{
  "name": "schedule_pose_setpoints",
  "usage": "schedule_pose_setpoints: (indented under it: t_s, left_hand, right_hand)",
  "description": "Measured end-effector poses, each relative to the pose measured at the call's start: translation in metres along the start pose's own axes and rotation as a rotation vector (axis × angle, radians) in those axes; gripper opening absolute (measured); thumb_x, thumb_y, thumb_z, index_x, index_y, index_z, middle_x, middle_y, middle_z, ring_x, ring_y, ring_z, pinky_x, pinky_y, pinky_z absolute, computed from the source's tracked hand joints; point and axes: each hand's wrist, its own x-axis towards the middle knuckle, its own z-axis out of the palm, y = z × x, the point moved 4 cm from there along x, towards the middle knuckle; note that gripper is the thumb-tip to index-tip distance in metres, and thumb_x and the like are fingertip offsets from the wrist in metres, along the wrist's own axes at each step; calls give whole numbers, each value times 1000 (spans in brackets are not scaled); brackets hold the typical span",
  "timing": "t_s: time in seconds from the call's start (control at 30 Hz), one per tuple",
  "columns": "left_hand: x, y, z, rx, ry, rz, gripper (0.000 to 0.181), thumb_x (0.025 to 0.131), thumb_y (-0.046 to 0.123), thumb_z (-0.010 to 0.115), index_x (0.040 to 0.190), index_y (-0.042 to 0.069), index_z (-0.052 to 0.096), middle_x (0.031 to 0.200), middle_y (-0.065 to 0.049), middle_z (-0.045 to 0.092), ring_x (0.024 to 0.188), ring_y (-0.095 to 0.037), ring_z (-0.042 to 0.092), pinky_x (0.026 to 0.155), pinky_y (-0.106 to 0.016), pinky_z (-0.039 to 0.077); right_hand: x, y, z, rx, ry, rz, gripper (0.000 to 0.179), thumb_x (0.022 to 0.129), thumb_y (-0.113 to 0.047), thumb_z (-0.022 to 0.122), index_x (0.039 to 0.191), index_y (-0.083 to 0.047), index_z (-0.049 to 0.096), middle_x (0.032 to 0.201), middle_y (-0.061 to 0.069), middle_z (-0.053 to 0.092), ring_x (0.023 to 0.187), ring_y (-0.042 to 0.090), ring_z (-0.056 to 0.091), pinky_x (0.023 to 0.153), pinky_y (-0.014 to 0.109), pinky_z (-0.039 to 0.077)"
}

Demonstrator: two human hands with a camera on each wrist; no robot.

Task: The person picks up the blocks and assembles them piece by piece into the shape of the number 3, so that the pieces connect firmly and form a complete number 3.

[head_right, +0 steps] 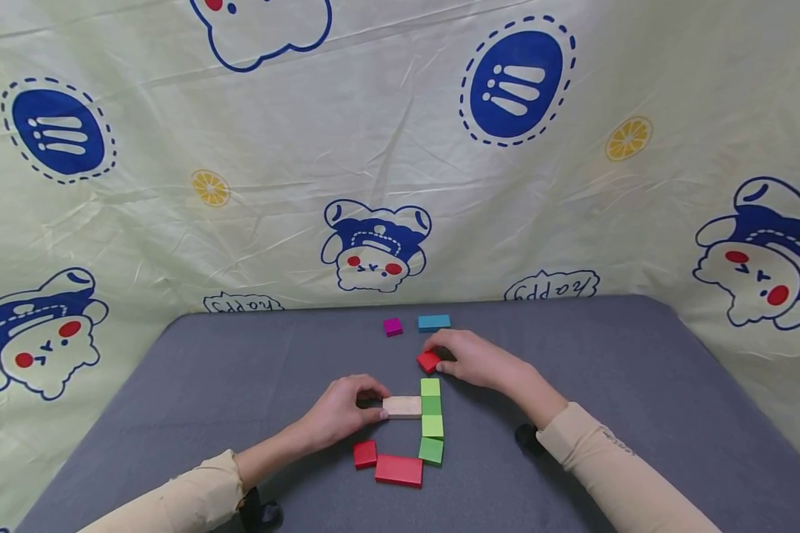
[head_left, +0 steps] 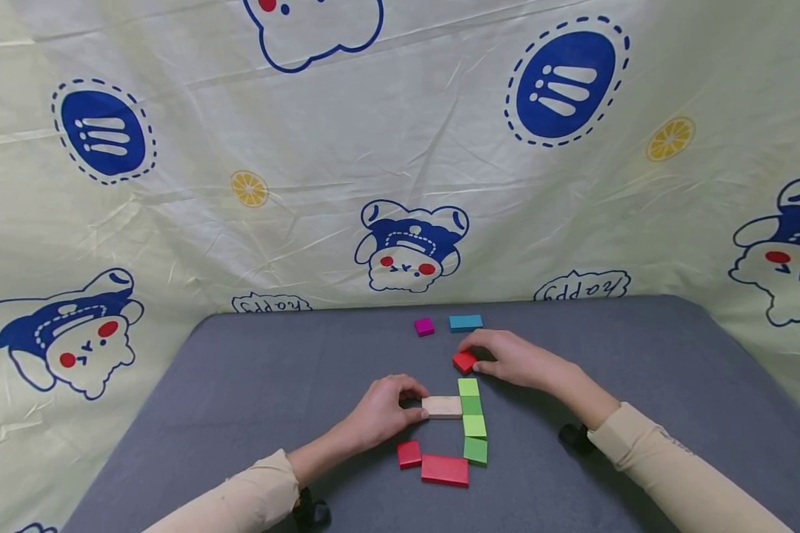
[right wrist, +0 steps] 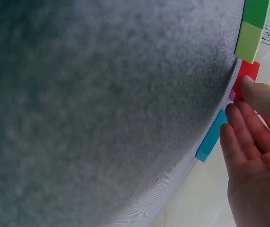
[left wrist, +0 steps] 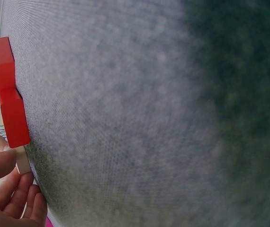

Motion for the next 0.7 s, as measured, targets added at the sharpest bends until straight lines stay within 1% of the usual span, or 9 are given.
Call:
schedule_pose_setpoints:
  t_s: [0.1, 0.33, 0.7]
  left_hand:
    - [0, 0, 0, 0, -2, 3, 22, 86, 17, 77, 108, 15, 73, 101, 7, 63, 93, -9, 55, 85, -30, 48]
    - [0, 0, -1, -2, 4, 1, 22, 87, 17, 76, 109, 15, 73, 103, 7, 64, 94, -9, 55, 86, -30, 48]
    - [-1, 1, 0, -11, -4, 0, 24, 86, 18, 77, 109, 15, 73, 103, 7, 63, 94, -10, 55, 85, -30, 48]
  right_hand:
    - [0, -1, 1, 13, -11, 2, 32, 92, -12, 70, 124, -14, 65, 121, 0, 61, 110, 22, 53, 98, 47, 44]
    - [-1, -2, 4, 13, -16, -26, 32, 91, -11, 71, 122, -12, 66, 118, 0, 62, 108, 22, 54, 96, 48, 45]
    - [-2, 0, 6, 16, -22, -18, 32, 91, -11, 70, 123, -13, 66, 119, 0, 62, 109, 23, 54, 97, 49, 44]
